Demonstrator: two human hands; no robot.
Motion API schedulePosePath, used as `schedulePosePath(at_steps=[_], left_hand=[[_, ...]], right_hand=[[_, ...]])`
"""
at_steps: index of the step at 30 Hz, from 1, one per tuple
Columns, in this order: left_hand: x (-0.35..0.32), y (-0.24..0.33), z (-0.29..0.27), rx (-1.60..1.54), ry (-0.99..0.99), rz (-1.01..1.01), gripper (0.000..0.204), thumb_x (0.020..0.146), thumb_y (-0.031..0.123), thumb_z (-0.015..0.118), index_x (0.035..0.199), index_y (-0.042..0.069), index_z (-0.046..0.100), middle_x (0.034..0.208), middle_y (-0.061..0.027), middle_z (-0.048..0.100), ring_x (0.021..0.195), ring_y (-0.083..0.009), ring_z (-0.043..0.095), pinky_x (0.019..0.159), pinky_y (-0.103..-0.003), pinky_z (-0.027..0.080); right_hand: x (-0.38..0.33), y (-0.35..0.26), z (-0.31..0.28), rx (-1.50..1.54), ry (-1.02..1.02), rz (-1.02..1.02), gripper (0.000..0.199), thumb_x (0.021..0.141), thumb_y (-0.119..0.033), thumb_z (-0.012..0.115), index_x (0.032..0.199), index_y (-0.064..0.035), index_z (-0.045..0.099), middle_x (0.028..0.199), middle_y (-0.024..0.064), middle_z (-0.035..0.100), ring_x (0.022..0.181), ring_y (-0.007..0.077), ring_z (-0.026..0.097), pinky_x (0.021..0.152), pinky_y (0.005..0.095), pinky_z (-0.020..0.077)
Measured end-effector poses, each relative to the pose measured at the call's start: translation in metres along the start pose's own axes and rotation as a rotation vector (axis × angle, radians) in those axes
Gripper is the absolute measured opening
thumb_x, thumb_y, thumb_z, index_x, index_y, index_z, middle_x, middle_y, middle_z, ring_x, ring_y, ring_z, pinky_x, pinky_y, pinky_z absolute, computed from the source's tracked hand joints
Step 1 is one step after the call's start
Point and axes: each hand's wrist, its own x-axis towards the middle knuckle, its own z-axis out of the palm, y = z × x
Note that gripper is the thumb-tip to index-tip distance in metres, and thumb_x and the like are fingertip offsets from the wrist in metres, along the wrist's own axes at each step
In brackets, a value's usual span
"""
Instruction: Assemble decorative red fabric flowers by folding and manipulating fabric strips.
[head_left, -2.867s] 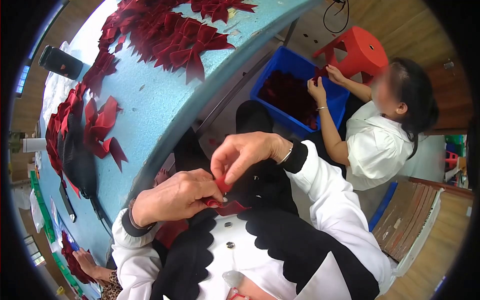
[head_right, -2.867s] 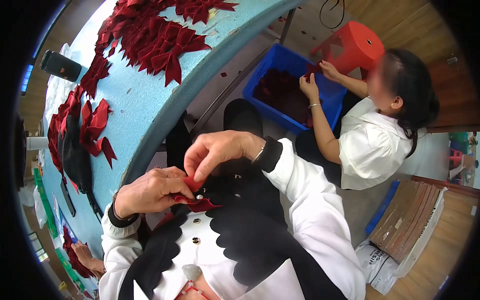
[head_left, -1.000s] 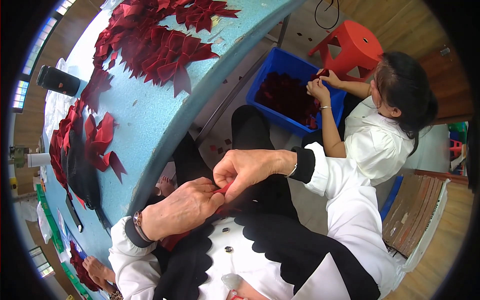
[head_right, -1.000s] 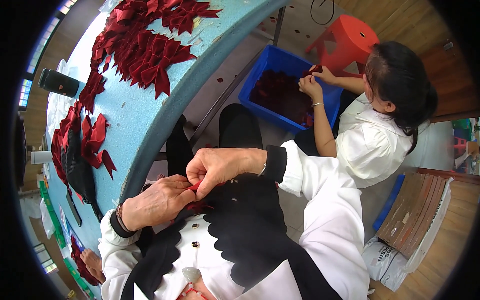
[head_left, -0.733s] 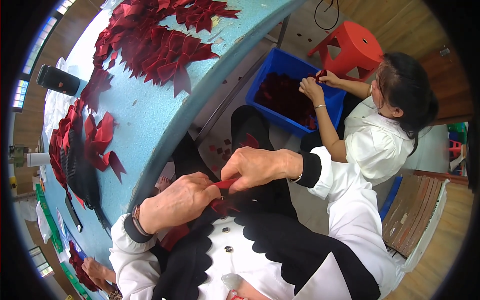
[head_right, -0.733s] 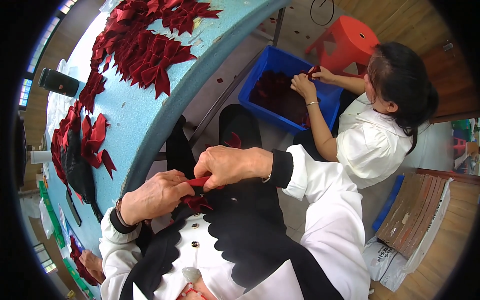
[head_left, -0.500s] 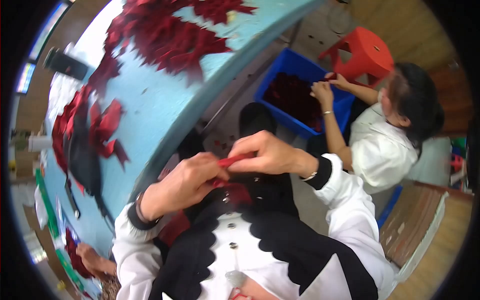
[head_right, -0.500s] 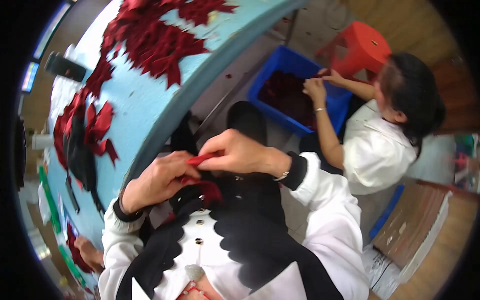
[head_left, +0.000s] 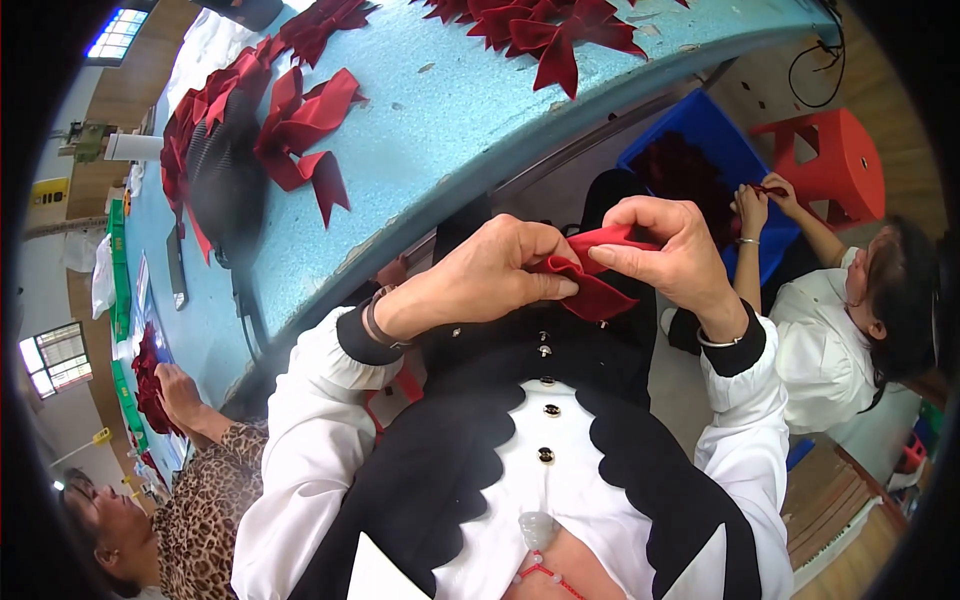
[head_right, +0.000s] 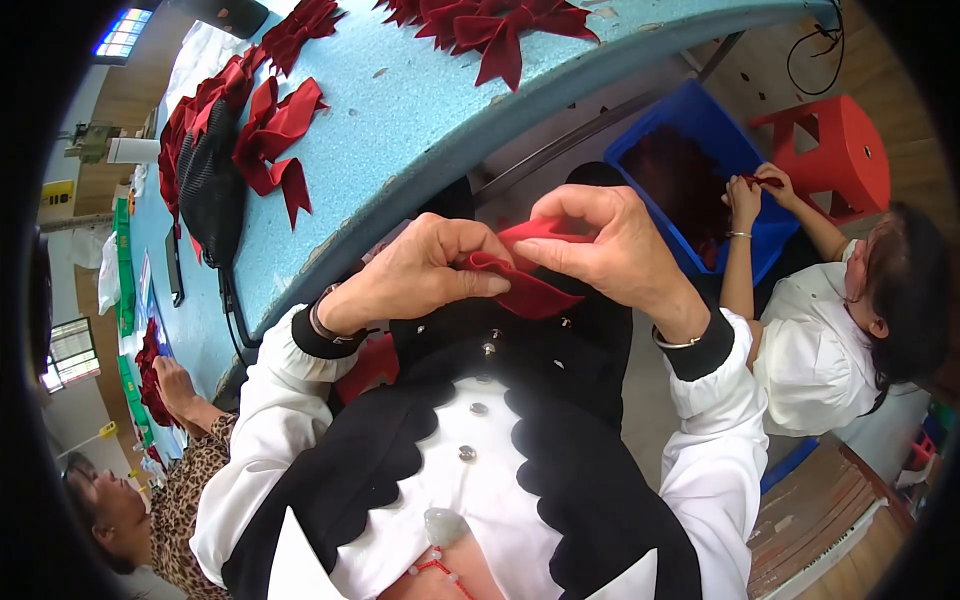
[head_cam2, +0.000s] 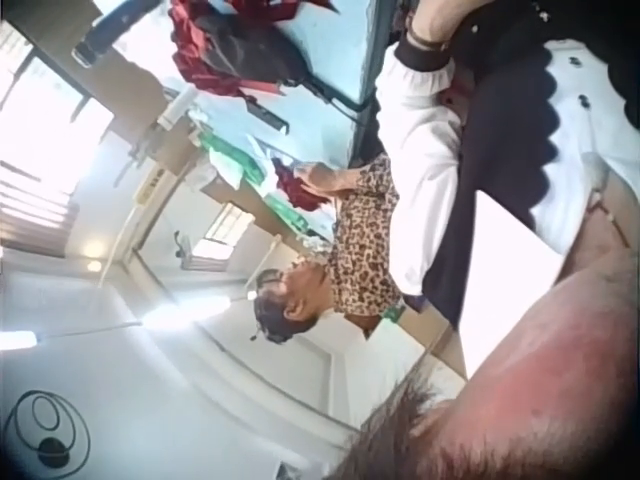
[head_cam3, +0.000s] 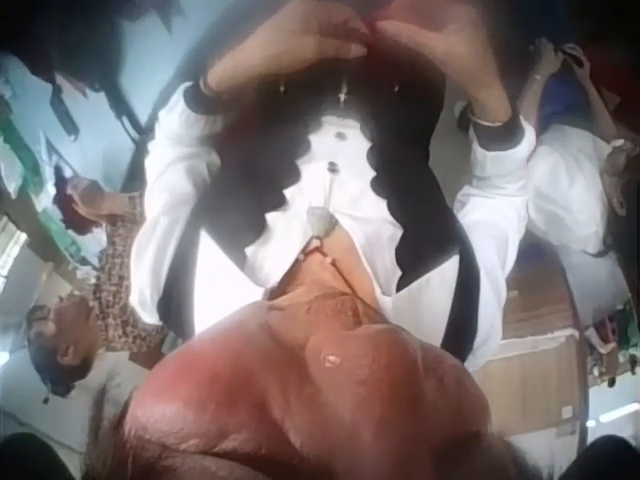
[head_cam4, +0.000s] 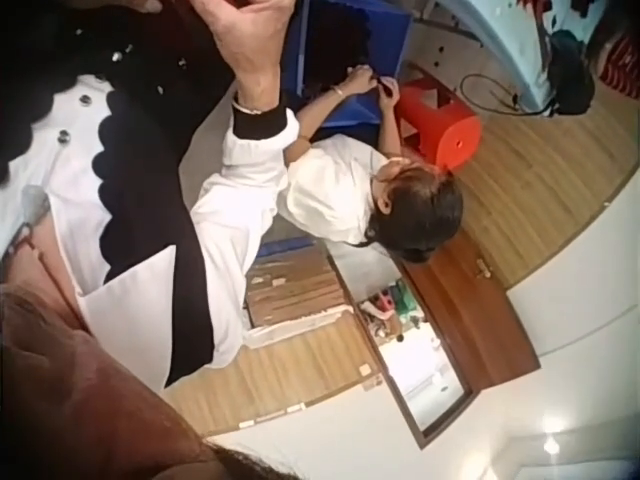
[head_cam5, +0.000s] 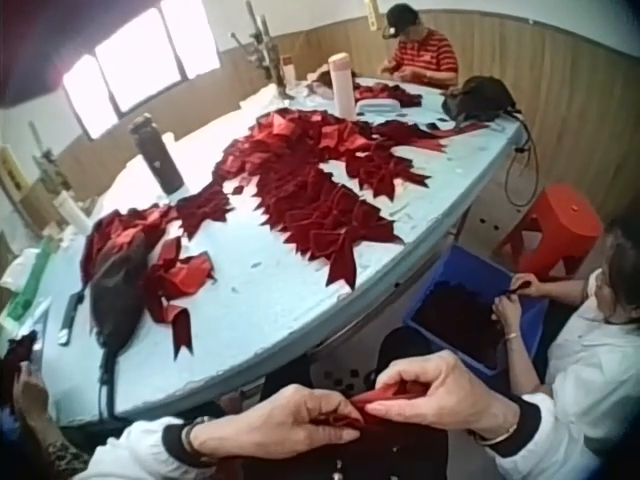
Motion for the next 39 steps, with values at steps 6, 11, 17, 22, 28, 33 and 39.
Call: schedulePosePath(at_steps=[6,11,17,22,28,33,39], left_hand=[[-0.007,-0.02,-0.007,-0.203,0.021,-0.06,0.014,0.083,0.006,0.07,0.092,-0.003,0.065,0.079,-0.0027,0.067,0.073,-0.0057,0.057,0.066,-0.023,0.046],[-0.017,-0.034,-0.012,-0.132,0.048,-0.042,0.012,0.083,0.004,0.069,0.091,-0.004,0.064,0.078,-0.0041,0.067,0.074,-0.005,0.057,0.065,-0.023,0.046],[-0.028,-0.058,-0.015,0.22,0.28,0.159,0.012,0.078,0.001,0.068,0.089,-0.002,0.064,0.071,-0.0105,0.063,0.069,-0.0187,0.061,0.063,-0.029,0.047],[-0.029,-0.076,-0.018,0.449,0.489,0.38,0.014,0.074,0.003,0.069,0.087,0.0,0.064,0.067,-0.0136,0.059,0.069,-0.032,0.06,0.063,-0.034,0.049],[-0.028,-0.079,-0.024,0.223,0.502,0.206,0.012,0.079,0.004,0.067,0.09,-0.001,0.066,0.071,-0.0102,0.065,0.066,-0.0191,0.063,0.061,-0.03,0.049],[-0.023,-0.081,-0.027,-0.041,0.47,0.139,0.011,0.083,0.007,0.065,0.087,-0.002,0.066,0.058,-0.0112,0.059,0.051,-0.0142,0.057,0.049,-0.03,0.043],[-0.018,-0.066,-0.027,-0.104,0.426,0.031,0.015,0.084,0.005,0.063,0.097,-0.002,0.068,0.069,-0.0036,0.067,0.066,-0.0048,0.058,0.057,-0.022,0.046]], right_hand=[[0.007,0.008,0.012,0.107,0.0,0.031,0.017,0.073,-0.004,0.074,0.075,-0.0027,0.057,0.07,-0.0019,0.053,0.066,0.0041,0.048,0.059,0.0194,0.038],[0.015,-0.008,0.018,-0.064,-0.099,0.117,0.023,0.073,-0.005,0.074,0.071,-0.0042,0.052,0.071,-0.0034,0.051,0.069,0.0032,0.047,0.059,0.0201,0.0363],[0.024,-0.016,0.039,-0.525,-0.195,-0.004,0.023,0.068,-0.003,0.073,0.071,-0.0037,0.05,0.067,0.0023,0.051,0.062,0.0138,0.047,0.059,0.0292,0.0366],[0.025,-0.014,0.064,-1.036,0.035,-0.422,0.023,0.065,-0.001,0.073,0.072,-0.0032,0.052,0.063,0.0085,0.049,0.058,0.0265,0.046,0.061,0.0356,0.0385],[0.02,-0.015,0.084,-1.014,0.078,-0.459,0.019,0.07,-0.002,0.07,0.077,-0.005,0.053,0.063,0.0086,0.048,0.058,0.0275,0.049,0.065,0.0361,0.0397],[0.019,-0.024,0.092,-1.022,0.146,-0.503,0.021,0.069,0.001,0.072,0.083,-0.0031,0.057,0.065,0.0079,0.048,0.059,0.0267,0.049,0.065,0.0365,0.0403],[0.007,-0.024,0.099,-1.022,0.189,-0.547,0.026,0.068,0.004,0.072,0.089,-0.0005,0.058,0.068,0.008,0.049,0.06,0.0254,0.049,0.066,0.038,0.0412]])
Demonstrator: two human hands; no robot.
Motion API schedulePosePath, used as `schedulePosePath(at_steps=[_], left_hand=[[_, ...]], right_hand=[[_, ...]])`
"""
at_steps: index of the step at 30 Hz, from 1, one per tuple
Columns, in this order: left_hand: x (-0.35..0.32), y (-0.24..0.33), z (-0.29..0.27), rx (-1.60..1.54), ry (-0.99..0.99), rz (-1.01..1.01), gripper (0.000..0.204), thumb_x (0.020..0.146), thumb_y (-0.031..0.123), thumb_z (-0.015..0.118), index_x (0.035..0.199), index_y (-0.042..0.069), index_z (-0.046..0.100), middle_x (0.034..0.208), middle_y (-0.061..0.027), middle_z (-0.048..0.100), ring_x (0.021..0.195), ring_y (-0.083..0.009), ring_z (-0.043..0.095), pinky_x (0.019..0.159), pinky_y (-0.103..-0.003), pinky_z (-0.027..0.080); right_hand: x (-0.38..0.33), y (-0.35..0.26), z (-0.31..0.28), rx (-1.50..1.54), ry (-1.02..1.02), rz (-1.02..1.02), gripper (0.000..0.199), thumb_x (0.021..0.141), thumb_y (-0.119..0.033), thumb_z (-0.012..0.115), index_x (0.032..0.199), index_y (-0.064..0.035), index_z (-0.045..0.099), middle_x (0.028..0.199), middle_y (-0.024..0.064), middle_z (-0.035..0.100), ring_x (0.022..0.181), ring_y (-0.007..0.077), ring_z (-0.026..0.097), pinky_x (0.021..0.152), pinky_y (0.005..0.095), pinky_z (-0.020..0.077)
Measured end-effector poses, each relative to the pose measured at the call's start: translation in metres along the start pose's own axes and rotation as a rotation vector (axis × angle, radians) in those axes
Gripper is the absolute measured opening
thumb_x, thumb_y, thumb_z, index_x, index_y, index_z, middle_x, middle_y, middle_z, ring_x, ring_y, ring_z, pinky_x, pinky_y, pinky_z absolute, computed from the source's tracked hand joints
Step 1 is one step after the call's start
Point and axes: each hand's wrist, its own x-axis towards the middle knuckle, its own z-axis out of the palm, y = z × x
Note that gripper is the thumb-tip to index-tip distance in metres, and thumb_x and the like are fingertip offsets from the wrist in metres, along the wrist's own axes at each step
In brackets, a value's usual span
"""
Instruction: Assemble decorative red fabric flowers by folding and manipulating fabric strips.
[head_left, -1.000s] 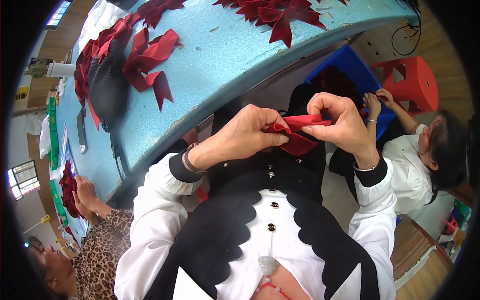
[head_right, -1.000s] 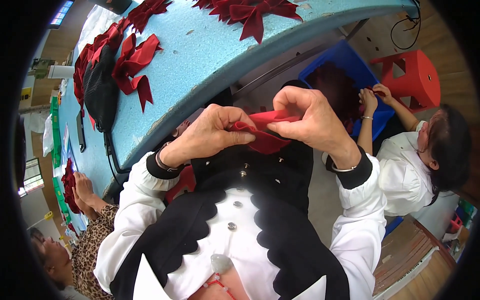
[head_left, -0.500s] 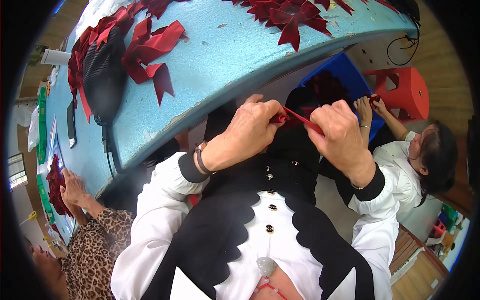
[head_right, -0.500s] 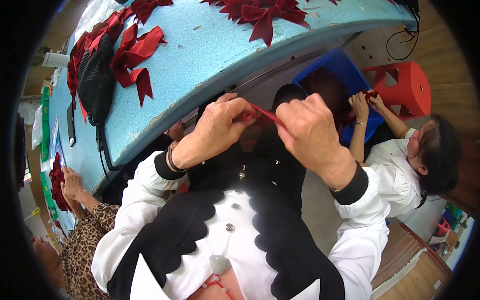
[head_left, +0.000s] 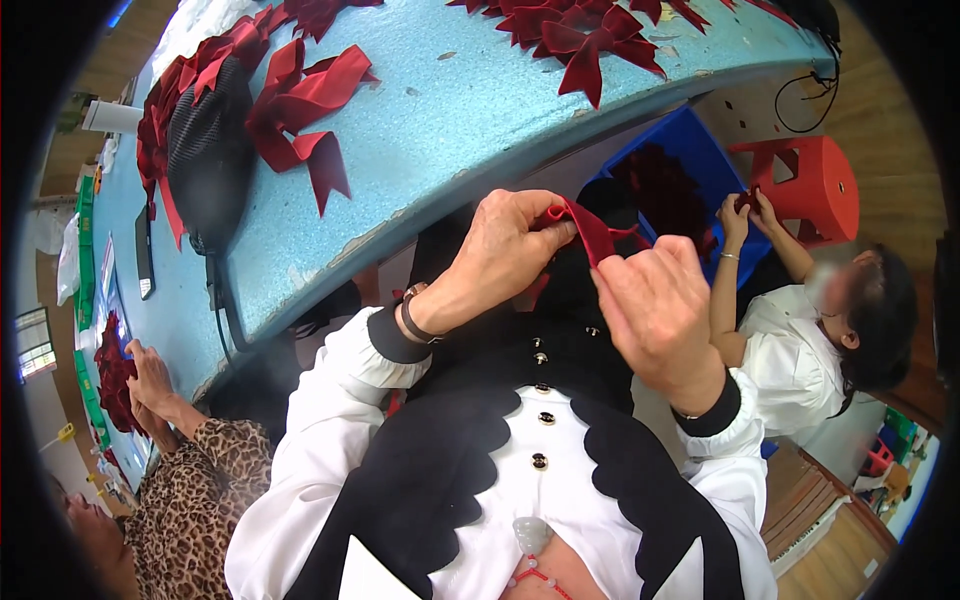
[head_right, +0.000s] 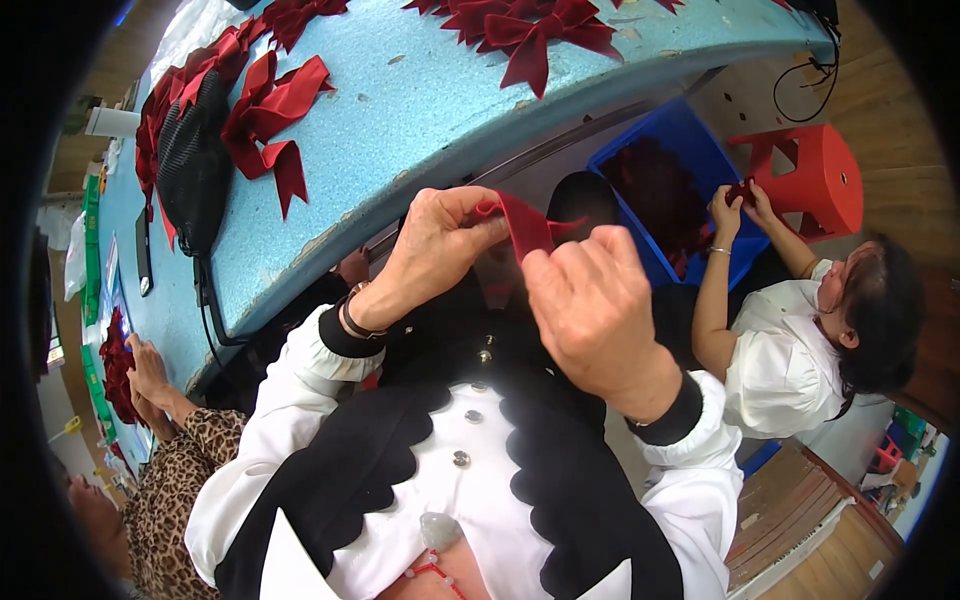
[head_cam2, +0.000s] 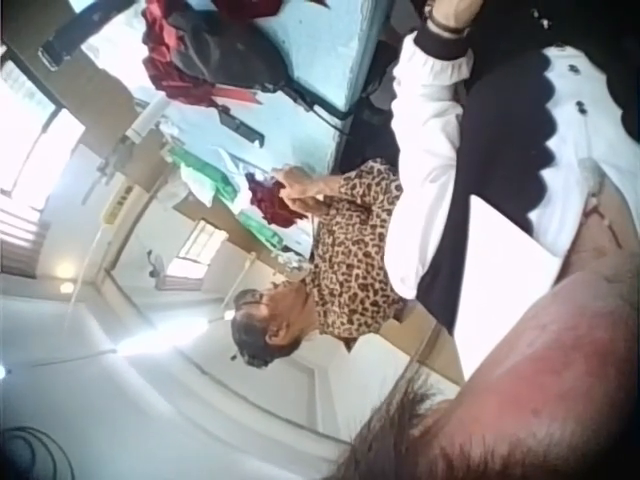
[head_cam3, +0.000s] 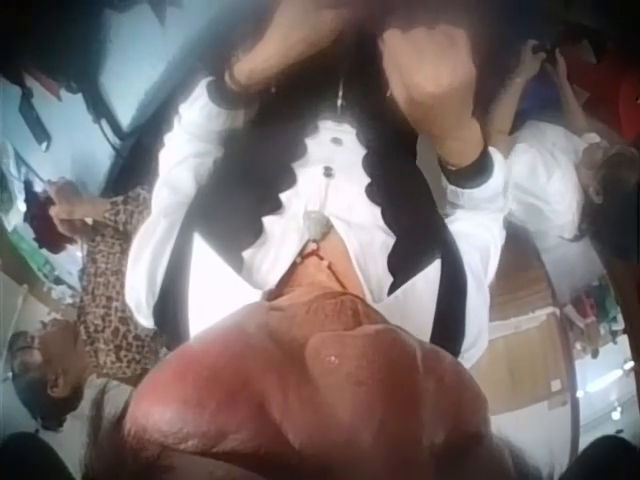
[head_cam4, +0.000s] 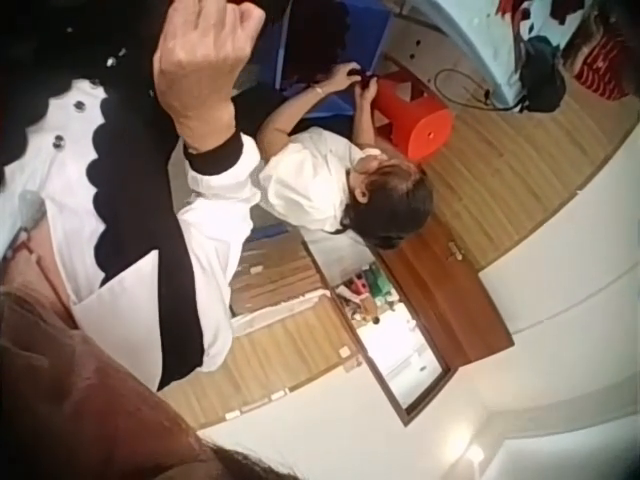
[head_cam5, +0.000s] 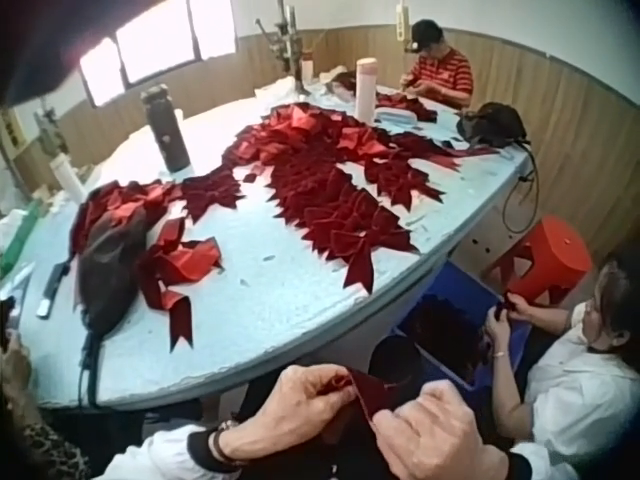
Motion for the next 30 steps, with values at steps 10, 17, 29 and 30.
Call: schedulePosePath(at_steps=[10,17,29,30], left_hand=[[0.012,0.013,0.025,-0.275,-0.021,-0.092,0.015,0.088,0.005,0.06,0.099,-0.002,0.068,0.082,-0.0001,0.067,0.072,-0.0045,0.057,0.063,-0.021,0.047],[0.019,0.029,0.048,-0.486,0.031,-0.11,0.015,0.086,0.006,0.059,0.093,-0.002,0.069,0.07,-0.0016,0.065,0.056,-0.0031,0.05,0.046,-0.02,0.037],[0.012,0.025,0.063,0.142,0.118,0.194,0.013,0.084,0.007,0.064,0.096,0.002,0.068,0.07,-0.0066,0.065,0.06,-0.0146,0.057,0.085,-0.034,0.046],[0.011,0.023,0.065,0.192,0.126,0.264,0.012,0.083,0.008,0.064,0.092,0.002,0.068,0.066,-0.0113,0.063,0.058,-0.0216,0.058,0.092,-0.041,0.043]], right_hand=[[-0.026,-0.003,0.003,-0.088,0.071,-0.002,0.034,0.066,0.004,0.07,0.098,0.003,0.059,0.077,0.0084,0.049,0.062,0.0233,0.05,0.065,0.0376,0.0425],[-0.034,0.004,-0.006,-0.062,0.102,0.046,0.032,0.066,0.004,0.07,0.095,0.0032,0.058,0.079,0.0105,0.051,0.063,0.0249,0.052,0.061,0.0355,0.0437],[-0.031,0.013,-0.019,0.163,0.219,0.297,0.019,0.072,0.006,0.067,0.086,0.0017,0.055,0.097,0.0186,0.061,0.071,0.0307,0.064,0.06,0.0334,0.0523],[-0.032,0.017,-0.019,0.19,0.209,0.33,0.018,0.074,0.005,0.067,0.086,0.0017,0.055,0.096,0.017,0.062,0.069,0.0268,0.064,0.059,0.0312,0.0518]])
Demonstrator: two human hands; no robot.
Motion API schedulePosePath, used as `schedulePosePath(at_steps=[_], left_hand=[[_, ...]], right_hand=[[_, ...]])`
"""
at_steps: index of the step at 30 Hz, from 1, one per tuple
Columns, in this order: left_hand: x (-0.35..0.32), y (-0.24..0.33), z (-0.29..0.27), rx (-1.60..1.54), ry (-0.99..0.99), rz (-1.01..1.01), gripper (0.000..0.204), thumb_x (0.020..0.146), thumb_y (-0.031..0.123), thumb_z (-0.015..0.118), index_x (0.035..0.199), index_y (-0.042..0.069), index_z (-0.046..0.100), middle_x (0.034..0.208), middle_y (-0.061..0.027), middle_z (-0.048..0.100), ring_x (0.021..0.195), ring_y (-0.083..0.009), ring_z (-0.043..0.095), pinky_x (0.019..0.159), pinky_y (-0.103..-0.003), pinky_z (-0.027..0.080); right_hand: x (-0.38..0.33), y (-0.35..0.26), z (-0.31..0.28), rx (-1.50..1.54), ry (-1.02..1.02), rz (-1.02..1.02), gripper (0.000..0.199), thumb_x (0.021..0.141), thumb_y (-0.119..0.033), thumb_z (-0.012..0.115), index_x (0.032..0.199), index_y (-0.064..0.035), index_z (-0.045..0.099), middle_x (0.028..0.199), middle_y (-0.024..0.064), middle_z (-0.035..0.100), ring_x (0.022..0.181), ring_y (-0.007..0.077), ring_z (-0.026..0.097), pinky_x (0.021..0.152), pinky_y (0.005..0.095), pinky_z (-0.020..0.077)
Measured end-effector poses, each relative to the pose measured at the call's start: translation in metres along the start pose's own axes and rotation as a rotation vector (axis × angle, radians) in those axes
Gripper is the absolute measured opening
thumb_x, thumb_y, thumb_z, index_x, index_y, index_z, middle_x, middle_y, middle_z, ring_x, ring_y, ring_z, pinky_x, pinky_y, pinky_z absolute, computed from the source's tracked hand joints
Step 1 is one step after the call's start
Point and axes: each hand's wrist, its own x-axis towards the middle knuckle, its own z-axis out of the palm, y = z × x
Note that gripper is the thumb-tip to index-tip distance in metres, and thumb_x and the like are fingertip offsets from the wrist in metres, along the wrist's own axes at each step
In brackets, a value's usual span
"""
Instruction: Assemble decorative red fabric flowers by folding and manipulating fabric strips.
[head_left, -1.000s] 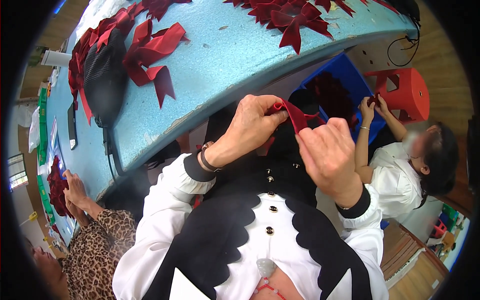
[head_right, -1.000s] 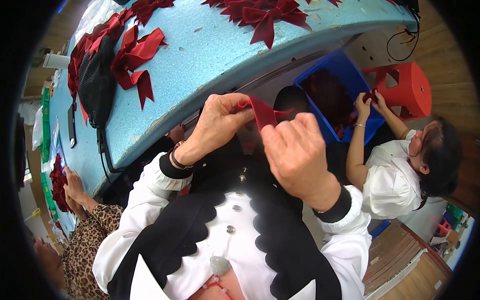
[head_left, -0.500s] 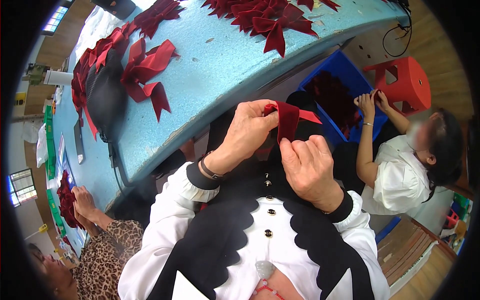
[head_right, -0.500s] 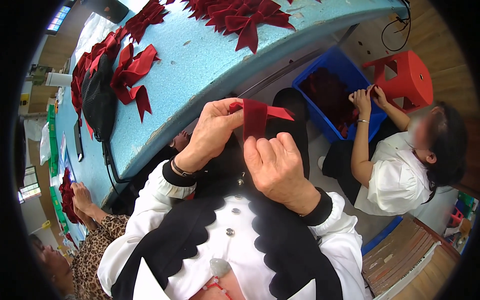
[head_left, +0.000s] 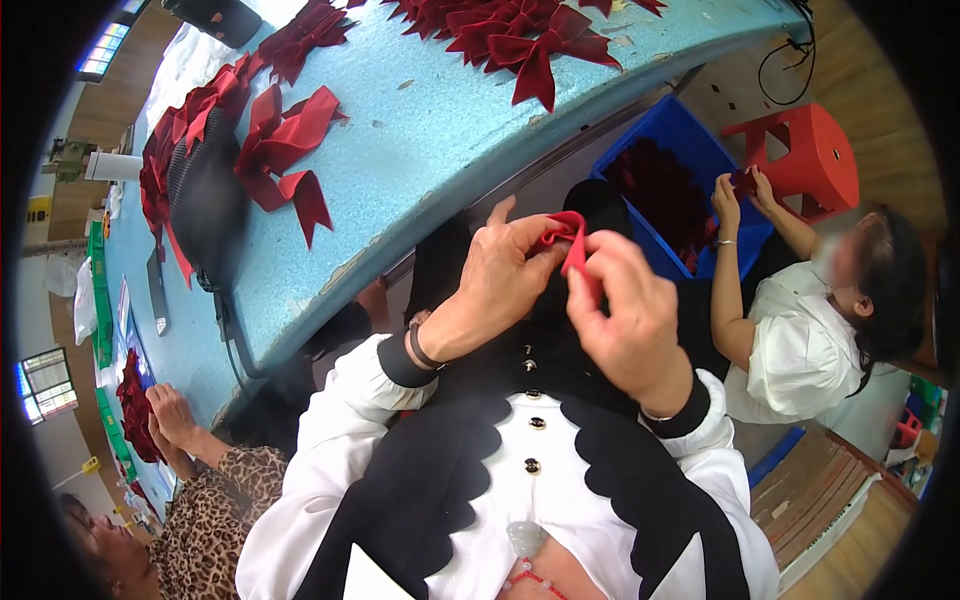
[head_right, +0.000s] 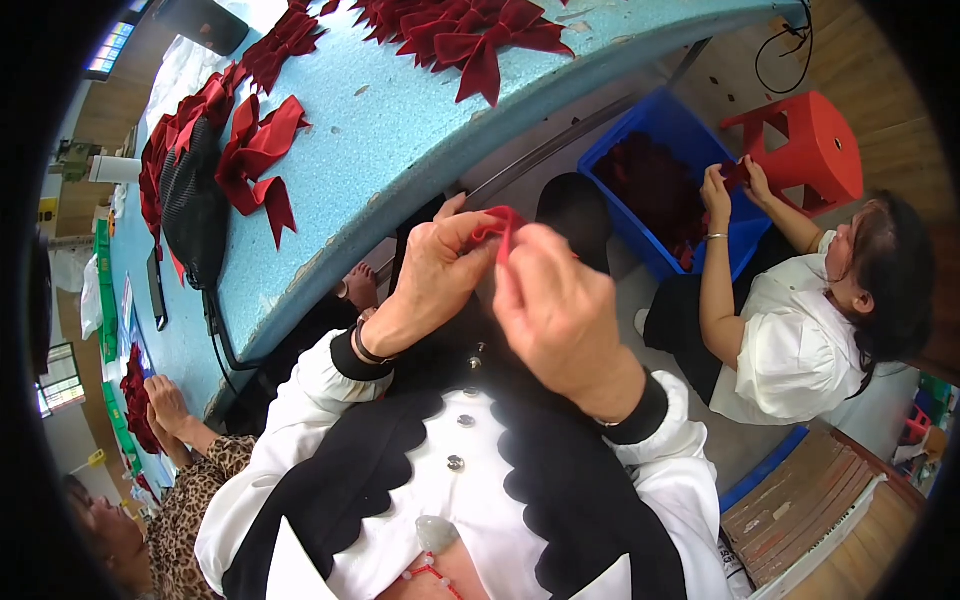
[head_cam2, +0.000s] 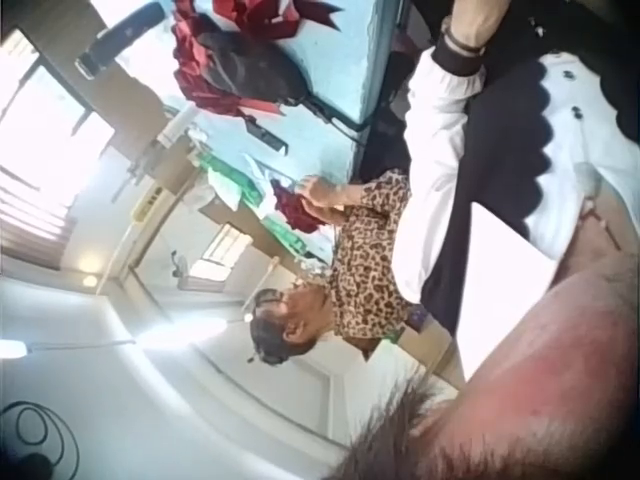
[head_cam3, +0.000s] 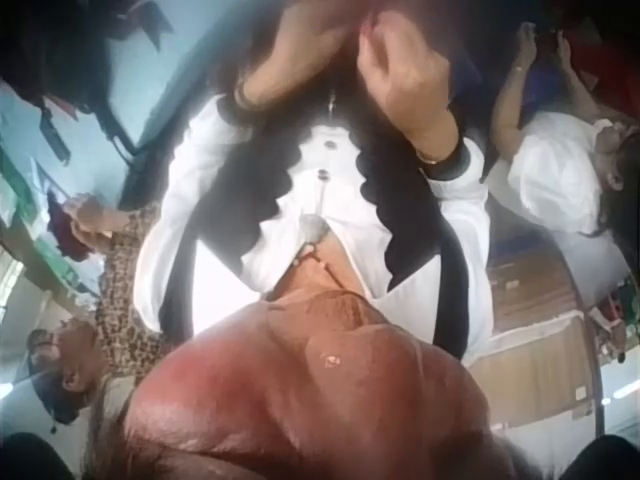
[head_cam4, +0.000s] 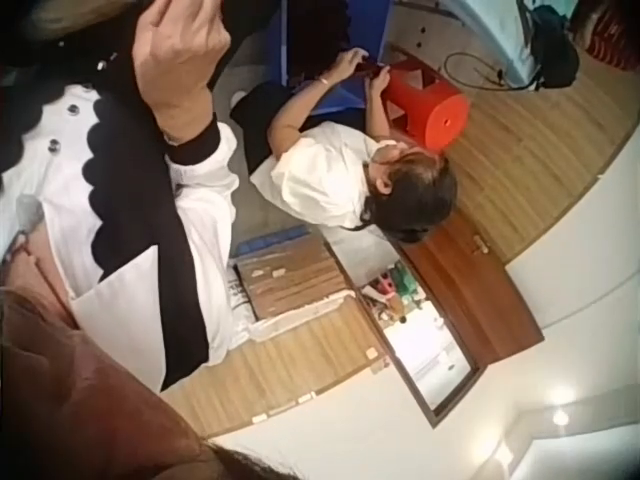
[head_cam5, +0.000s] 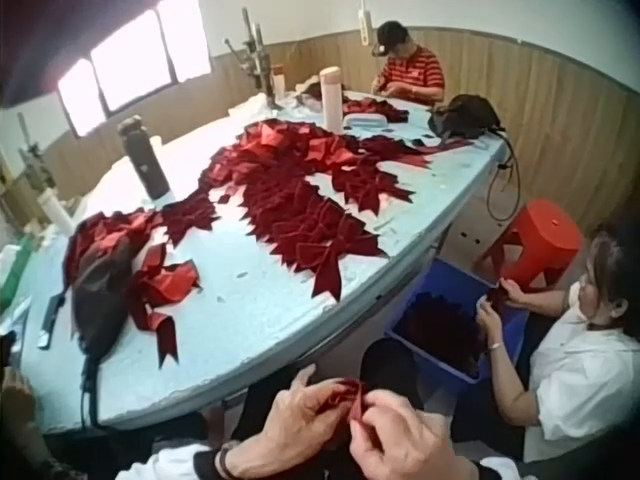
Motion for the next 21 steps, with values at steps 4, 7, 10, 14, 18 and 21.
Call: schedulePosePath(at_steps=[4,7,10,14,18,21], left_hand=[[-0.004,-0.014,-0.001,0.023,-0.069,0.067,0.01,0.082,0.01,0.064,0.087,0.002,0.068,0.06,-0.0143,0.061,0.057,-0.0305,0.059,0.106,-0.052,0.03],[-0.005,-0.019,-0.005,0.023,-0.119,0.051,0.01,0.082,0.011,0.064,0.085,0.002,0.068,0.058,-0.0137,0.06,0.057,-0.0314,0.059,0.109,-0.054,0.026],[-0.004,-0.021,-0.012,0.055,-0.141,0.019,0.011,0.082,0.012,0.063,0.083,0.002,0.068,0.057,-0.0143,0.06,0.055,-0.0312,0.058,0.108,-0.053,0.029],[-0.001,-0.024,-0.019,0.139,-0.216,-0.018,0.011,0.082,0.013,0.064,0.085,0.004,0.069,0.061,-0.0076,0.065,0.055,-0.0232,0.062,0.11,-0.047,0.027],[0.003,-0.025,-0.026,0.141,-0.256,-0.103,0.013,0.082,0.014,0.063,0.083,0.003,0.069,0.059,-0.0076,0.064,0.054,-0.0226,0.062,0.112,-0.048,0.024],[0.004,-0.032,-0.025,0.138,-0.244,-0.101,0.014,0.082,0.014,0.063,0.083,0.002,0.069,0.058,-0.0093,0.062,0.05,-0.0201,0.057,0.103,-0.043,0.036]], right_hand=[[0.013,0.031,-0.006,0.44,-0.063,0.351,0.013,0.081,0.002,0.065,0.09,0.002,0.057,0.089,0.0071,0.064,0.064,0.0103,0.061,0.055,0.0209,0.0468],[0.03,0.037,-0.013,0.53,-0.177,0.473,0.01,0.082,0.002,0.064,0.091,0.002,0.058,0.086,0.0029,0.063,0.065,0.006,0.058,0.054,0.0184,0.0437],[0.038,0.038,-0.013,0.547,-0.254,0.515,0.008,0.083,0.002,0.063,0.09,0.0021,0.058,0.083,0.0006,0.063,0.065,0.0037,0.056,0.054,0.0172,0.0416],[0.042,0.036,-0.011,0.421,-0.291,0.394,0.008,0.08,0.004,0.064,0.086,0.002,0.058,0.081,0.0014,0.063,0.064,0.0042,0.055,0.053,0.0183,0.0411],[0.041,0.029,-0.008,0.253,-0.294,0.163,0.011,0.076,0.006,0.065,0.082,0.0016,0.058,0.082,0.0054,0.064,0.064,0.0089,0.057,0.054,0.0213,0.0433],[0.035,0.017,-0.005,0.196,-0.265,0.033,0.014,0.072,0.008,0.066,0.081,0.0012,0.057,0.083,0.009,0.064,0.064,0.0146,0.06,0.055,0.0241,0.0457]])
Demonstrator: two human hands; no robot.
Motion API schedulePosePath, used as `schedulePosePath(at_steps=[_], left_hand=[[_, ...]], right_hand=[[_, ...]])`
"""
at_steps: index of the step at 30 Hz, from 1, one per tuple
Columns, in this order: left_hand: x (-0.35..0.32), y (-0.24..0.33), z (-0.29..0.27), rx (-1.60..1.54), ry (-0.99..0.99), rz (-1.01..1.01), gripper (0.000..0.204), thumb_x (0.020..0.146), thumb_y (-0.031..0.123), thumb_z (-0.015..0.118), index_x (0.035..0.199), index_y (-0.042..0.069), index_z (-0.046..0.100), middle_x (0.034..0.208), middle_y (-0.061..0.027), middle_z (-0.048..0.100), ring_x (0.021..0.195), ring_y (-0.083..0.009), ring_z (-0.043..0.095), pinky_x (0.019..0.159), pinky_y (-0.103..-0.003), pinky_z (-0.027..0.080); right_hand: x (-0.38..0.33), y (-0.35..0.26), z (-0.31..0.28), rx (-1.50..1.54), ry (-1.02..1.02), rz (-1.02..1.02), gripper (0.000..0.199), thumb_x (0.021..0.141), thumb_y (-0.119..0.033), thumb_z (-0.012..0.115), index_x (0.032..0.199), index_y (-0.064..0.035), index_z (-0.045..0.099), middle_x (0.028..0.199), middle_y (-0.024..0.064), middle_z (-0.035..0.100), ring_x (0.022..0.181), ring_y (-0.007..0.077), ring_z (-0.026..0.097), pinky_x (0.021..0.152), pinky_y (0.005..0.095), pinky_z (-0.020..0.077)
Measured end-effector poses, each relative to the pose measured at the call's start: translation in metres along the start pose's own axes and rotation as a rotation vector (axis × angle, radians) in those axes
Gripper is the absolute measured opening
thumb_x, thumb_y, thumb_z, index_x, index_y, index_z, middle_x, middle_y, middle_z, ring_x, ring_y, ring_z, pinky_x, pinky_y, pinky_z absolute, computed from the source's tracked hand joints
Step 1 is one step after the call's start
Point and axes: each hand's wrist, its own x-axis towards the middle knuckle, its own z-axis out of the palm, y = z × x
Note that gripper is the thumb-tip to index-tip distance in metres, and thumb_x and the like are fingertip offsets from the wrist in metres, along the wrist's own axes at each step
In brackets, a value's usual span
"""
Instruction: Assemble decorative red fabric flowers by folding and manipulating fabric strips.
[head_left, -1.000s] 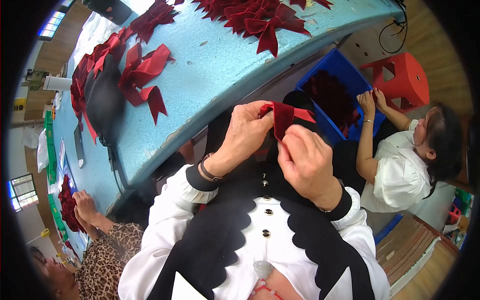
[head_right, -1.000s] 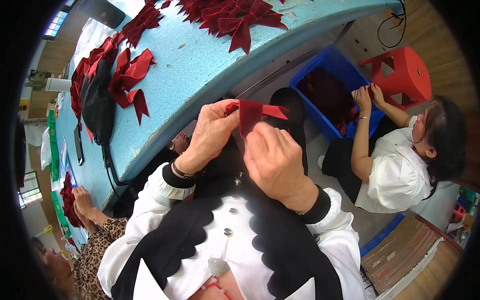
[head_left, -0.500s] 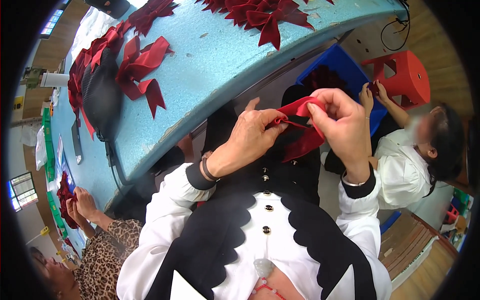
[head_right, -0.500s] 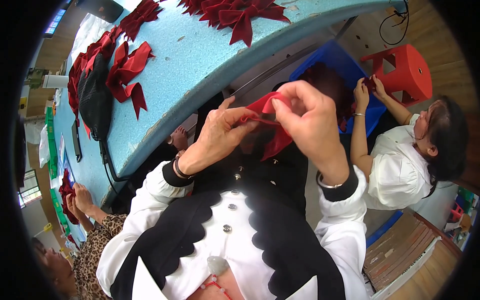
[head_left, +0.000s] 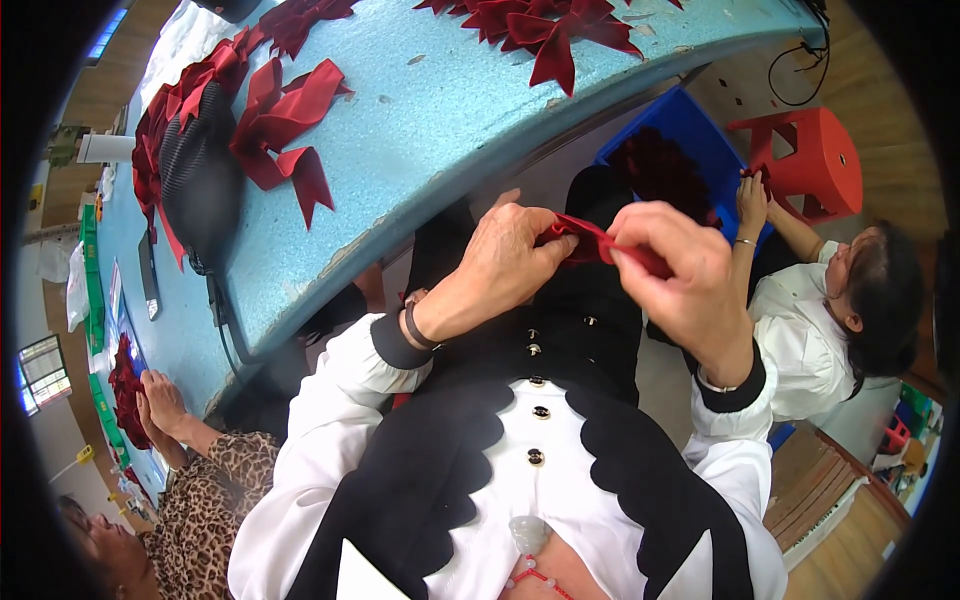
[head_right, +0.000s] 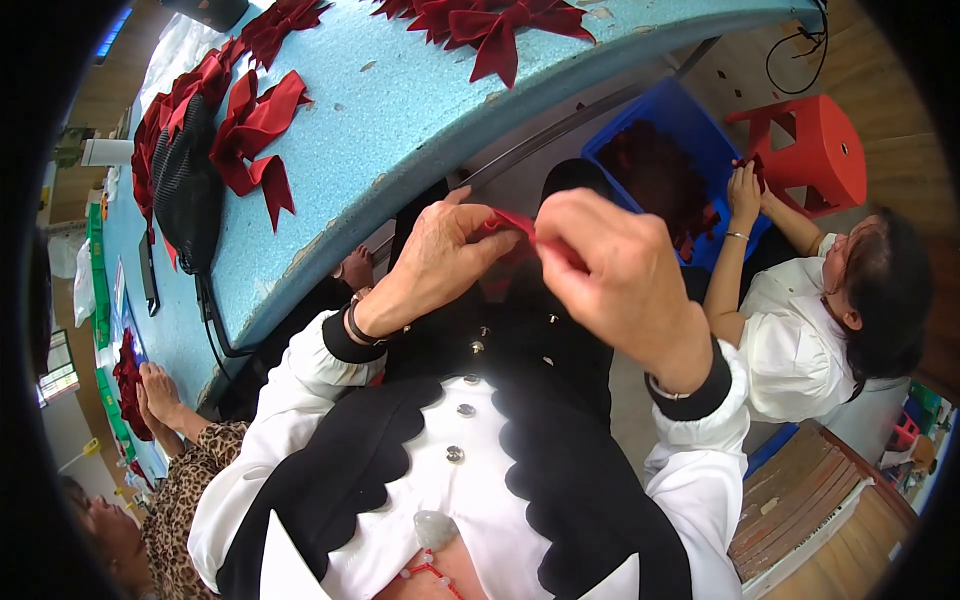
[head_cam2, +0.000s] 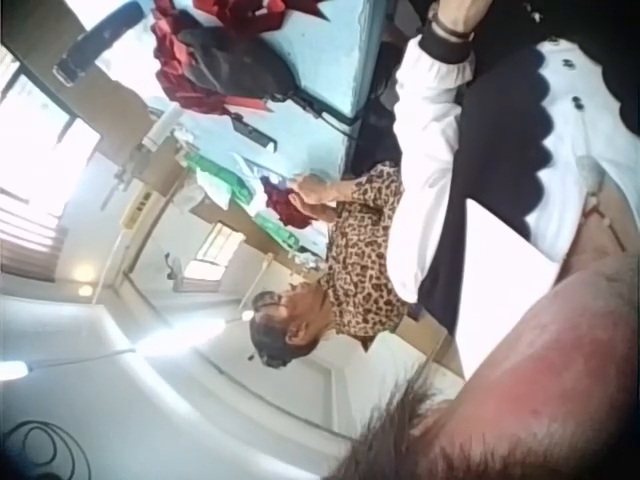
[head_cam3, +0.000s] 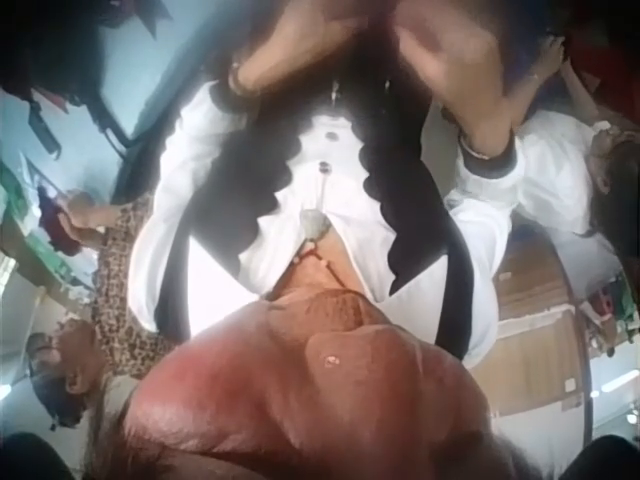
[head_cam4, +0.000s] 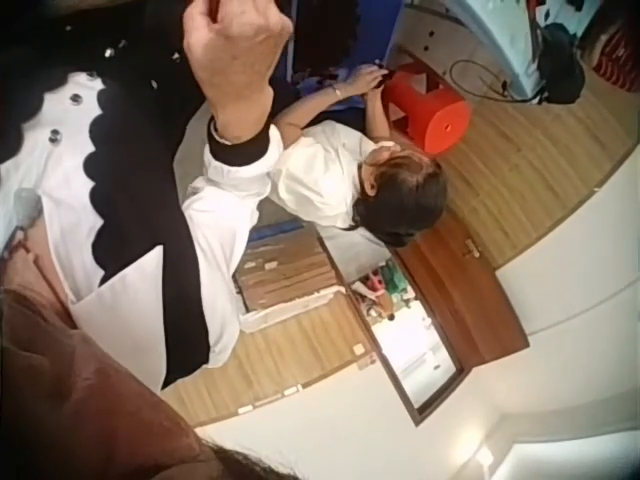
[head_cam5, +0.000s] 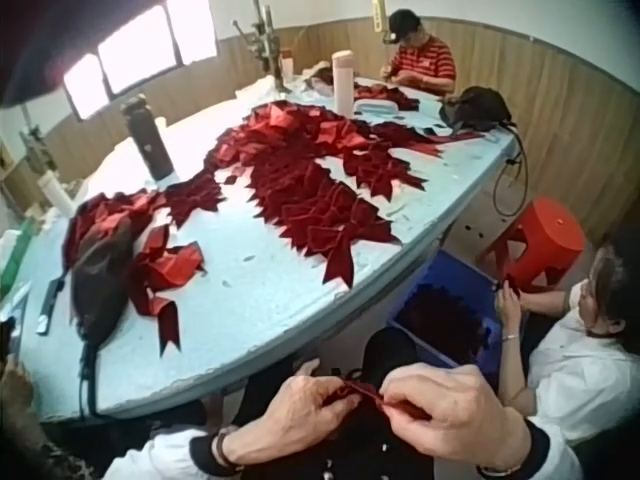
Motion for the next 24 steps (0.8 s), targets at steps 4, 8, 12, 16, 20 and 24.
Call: schedulePosePath(at_steps=[4,8,12,16,20,24], left_hand=[[0.002,-0.006,-0.001,-0.133,-0.019,-0.012,0.014,0.082,0.013,0.062,0.086,0.002,0.07,0.055,-0.0059,0.059,0.049,-0.0128,0.05,0.077,-0.032,0.047],[0.0,0.015,-0.004,-0.416,-0.038,-0.25,0.019,0.084,0.011,0.056,0.076,-0.002,0.068,0.043,-0.0034,0.048,0.034,-0.0105,0.045,0.053,-0.029,0.049],[-0.002,0.014,0.002,-0.582,-0.039,-0.279,0.021,0.086,0.013,0.057,0.078,-0.002,0.069,0.048,-0.0023,0.051,0.036,-0.007,0.042,0.032,-0.024,0.028],[-0.002,0.018,0.002,-0.614,-0.084,-0.281,0.024,0.088,0.017,0.056,0.081,0.0,0.07,0.05,0.0,0.052,0.037,-0.0062,0.039,0.033,-0.024,0.027],[0.0,0.021,0.001,-0.575,-0.169,-0.415,0.025,0.088,0.02,0.056,0.084,0.001,0.07,0.055,-0.0011,0.054,0.044,-0.0058,0.041,0.04,-0.024,0.032],[0.005,0.018,0.01,-0.75,-0.173,-0.358,0.026,0.089,0.021,0.053,0.089,0.0,0.069,0.063,-0.0016,0.057,0.054,-0.0065,0.044,0.049,-0.024,0.036]], right_hand=[[-0.015,-0.012,0.017,-0.119,-0.014,-0.11,0.021,0.067,0.01,0.066,0.084,0.0013,0.057,0.089,0.0128,0.063,0.065,0.0248,0.062,0.057,0.0291,0.0495],[-0.036,-0.011,0.046,-0.217,0.034,-0.171,0.027,0.064,0.011,0.067,0.087,0.0027,0.057,0.097,0.0153,0.063,0.065,0.0278,0.063,0.056,0.032,0.0507],[-0.05,-0.005,0.058,-0.282,0.089,-0.191,0.03,0.063,0.01,0.067,0.09,0.0045,0.056,0.102,0.0182,0.062,0.064,0.027,0.063,0.055,0.0325,0.0511],[-0.056,-0.003,0.052,-0.344,0.09,-0.26,0.028,0.064,0.009,0.067,0.09,0.006,0.056,0.102,0.0215,0.061,0.062,0.0246,0.063,0.054,0.0311,0.0511],[-0.063,-0.001,0.048,-0.402,0.106,-0.296,0.025,0.066,0.007,0.066,0.09,0.0072,0.057,0.104,0.0236,0.061,0.059,0.0219,0.062,0.053,0.0292,0.0505],[-0.065,0.002,0.041,-0.464,0.123,-0.321,0.022,0.069,0.005,0.064,0.089,0.0081,0.058,0.105,0.0252,0.061,0.057,0.0203,0.061,0.052,0.0279,0.0496]])
